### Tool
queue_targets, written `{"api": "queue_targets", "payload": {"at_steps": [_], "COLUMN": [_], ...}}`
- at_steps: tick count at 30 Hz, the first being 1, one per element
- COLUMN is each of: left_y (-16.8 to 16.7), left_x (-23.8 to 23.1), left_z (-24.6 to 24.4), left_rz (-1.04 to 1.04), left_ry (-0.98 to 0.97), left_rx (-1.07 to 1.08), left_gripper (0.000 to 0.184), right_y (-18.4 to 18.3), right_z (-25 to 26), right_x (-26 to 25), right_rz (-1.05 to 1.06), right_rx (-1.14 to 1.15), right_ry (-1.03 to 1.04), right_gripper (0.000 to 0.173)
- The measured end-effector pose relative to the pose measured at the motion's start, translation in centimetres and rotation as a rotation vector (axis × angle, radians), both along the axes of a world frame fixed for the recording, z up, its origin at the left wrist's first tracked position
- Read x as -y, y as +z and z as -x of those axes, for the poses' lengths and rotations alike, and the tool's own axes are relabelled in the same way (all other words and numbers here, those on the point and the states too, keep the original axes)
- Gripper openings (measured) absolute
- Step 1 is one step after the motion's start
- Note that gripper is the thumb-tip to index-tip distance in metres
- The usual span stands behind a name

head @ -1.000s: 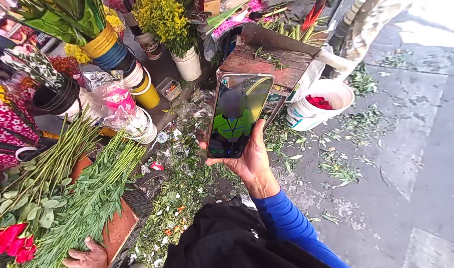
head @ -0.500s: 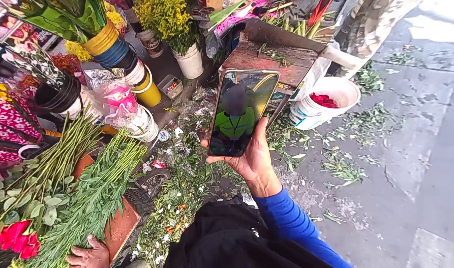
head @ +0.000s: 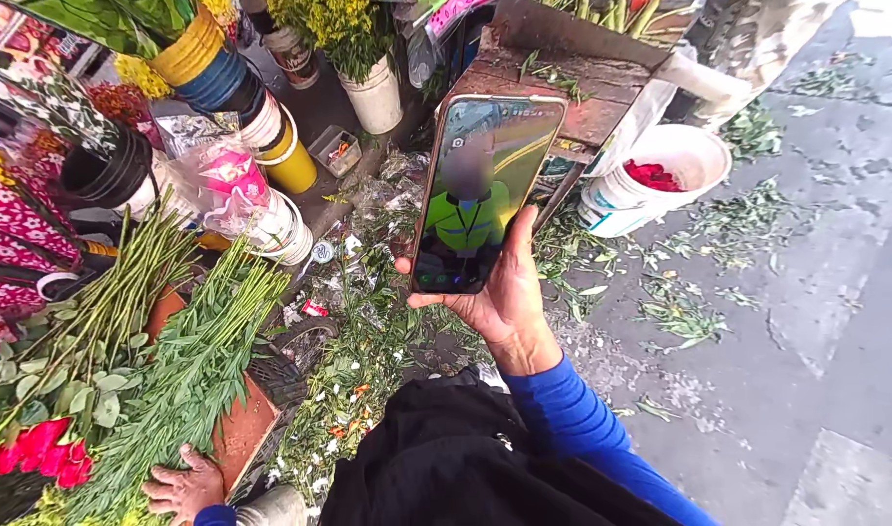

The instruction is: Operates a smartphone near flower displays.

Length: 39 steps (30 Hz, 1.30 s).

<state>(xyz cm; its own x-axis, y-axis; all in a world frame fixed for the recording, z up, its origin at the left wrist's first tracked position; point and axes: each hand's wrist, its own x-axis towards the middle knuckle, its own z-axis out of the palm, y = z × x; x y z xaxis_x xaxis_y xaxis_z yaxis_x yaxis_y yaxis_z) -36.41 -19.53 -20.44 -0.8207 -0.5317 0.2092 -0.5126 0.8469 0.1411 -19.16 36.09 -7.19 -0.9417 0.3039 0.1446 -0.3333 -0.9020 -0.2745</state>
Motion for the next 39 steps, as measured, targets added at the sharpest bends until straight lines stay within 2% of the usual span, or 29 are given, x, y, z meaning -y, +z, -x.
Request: {"api": "queue_targets", "payload": {"at_steps": [3, 7, 10, 14, 17, 19, 21, 24, 27, 35, 39], "left_y": [-0.1, -0.5, -0.5, -2.7, -1.2, -1.4, -1.0, -2.5, -0.4, 0.2, 0.3], "left_x": [0.0, 0.5, 0.9, 3.3, 1.4, 1.5, 1.0, 2.6, 0.3, -0.2, -0.3], "left_z": [0.0, -0.1, 0.0, 0.9, 0.3, 0.3, 0.2, 0.8, 0.3, 0.0, 0.0], "left_rz": [0.006, 0.147, 0.081, 0.191, 0.134, 0.139, 0.039, 0.173, 0.011, -0.007, -0.016], "left_ry": [0.008, 0.021, 0.024, -0.043, -0.017, -0.018, -0.016, -0.02, -0.01, -0.019, -0.021], "left_rx": [0.001, 0.033, 0.0, -0.048, 0.034, 0.011, -0.023, -0.074, -0.026, -0.025, -0.025], "left_gripper": [0.085, 0.092, 0.091, 0.09, 0.091, 0.09, 0.087, 0.092, 0.088, 0.087, 0.086], "right_y": [0.1, 0.3, 0.4, 0.7, 0.6, 0.5, 0.5, 0.5, 0.5, -0.7, -0.9], "right_z": [0.0, -0.1, -0.1, -0.2, -0.2, -0.2, -0.3, -0.4, -0.6, -0.7, -0.7], "right_x": [0.0, 0.1, 0.1, 0.1, 0.1, 0.1, 0.1, 0.1, 0.1, 0.1, -0.1], "right_rz": [0.009, 0.02, 0.027, 0.047, 0.063, 0.073, 0.089, 0.089, 0.079, -0.013, -0.12], "right_rx": [0.004, 0.015, 0.024, 0.076, 0.078, 0.06, 0.05, 0.038, 0.014, -0.18, -0.265], "right_ry": [0.013, 0.017, 0.018, 0.008, 0.008, 0.013, 0.016, 0.008, 0.004, -0.079, -0.11], "right_gripper": [0.083, 0.083, 0.083, 0.084, 0.083, 0.081, 0.08, 0.077, 0.076, 0.052, 0.05]}}
